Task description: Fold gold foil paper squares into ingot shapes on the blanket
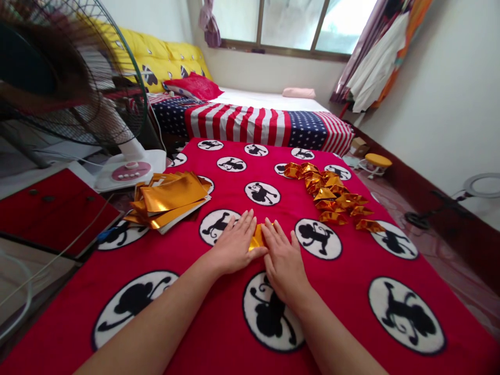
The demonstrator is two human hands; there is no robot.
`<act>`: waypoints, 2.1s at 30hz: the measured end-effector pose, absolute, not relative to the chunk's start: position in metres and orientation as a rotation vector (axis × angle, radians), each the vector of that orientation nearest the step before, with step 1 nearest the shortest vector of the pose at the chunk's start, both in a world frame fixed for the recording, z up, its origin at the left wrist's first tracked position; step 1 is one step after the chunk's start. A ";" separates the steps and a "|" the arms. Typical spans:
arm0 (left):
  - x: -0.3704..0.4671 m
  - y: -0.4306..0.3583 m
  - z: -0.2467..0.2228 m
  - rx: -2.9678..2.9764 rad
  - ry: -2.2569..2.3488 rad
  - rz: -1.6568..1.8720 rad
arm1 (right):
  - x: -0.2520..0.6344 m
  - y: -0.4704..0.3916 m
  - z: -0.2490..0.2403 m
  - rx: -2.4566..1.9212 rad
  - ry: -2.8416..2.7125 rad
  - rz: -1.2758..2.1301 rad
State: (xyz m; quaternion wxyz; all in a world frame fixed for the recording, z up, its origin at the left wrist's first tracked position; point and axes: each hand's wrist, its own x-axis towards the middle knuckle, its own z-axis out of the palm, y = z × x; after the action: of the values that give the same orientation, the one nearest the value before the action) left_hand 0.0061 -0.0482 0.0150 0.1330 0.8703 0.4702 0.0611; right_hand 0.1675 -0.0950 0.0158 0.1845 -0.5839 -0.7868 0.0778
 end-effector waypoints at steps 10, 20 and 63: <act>0.004 -0.046 0.017 2.451 1.313 0.217 | 0.179 -0.088 0.017 -1.761 -2.170 0.189; -0.003 -0.024 0.013 1.264 1.065 1.174 | 0.195 -0.072 0.002 -1.531 -1.549 0.416; 0.002 -0.029 0.017 1.231 0.872 1.130 | 0.156 -0.075 0.011 -1.005 -0.920 1.297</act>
State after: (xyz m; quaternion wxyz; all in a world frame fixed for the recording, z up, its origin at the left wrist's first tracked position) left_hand 0.0020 -0.0291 0.0166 0.5879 0.5285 0.3741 0.4850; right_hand 0.1563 -0.0749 0.0111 0.5895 -0.4315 -0.3950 0.5570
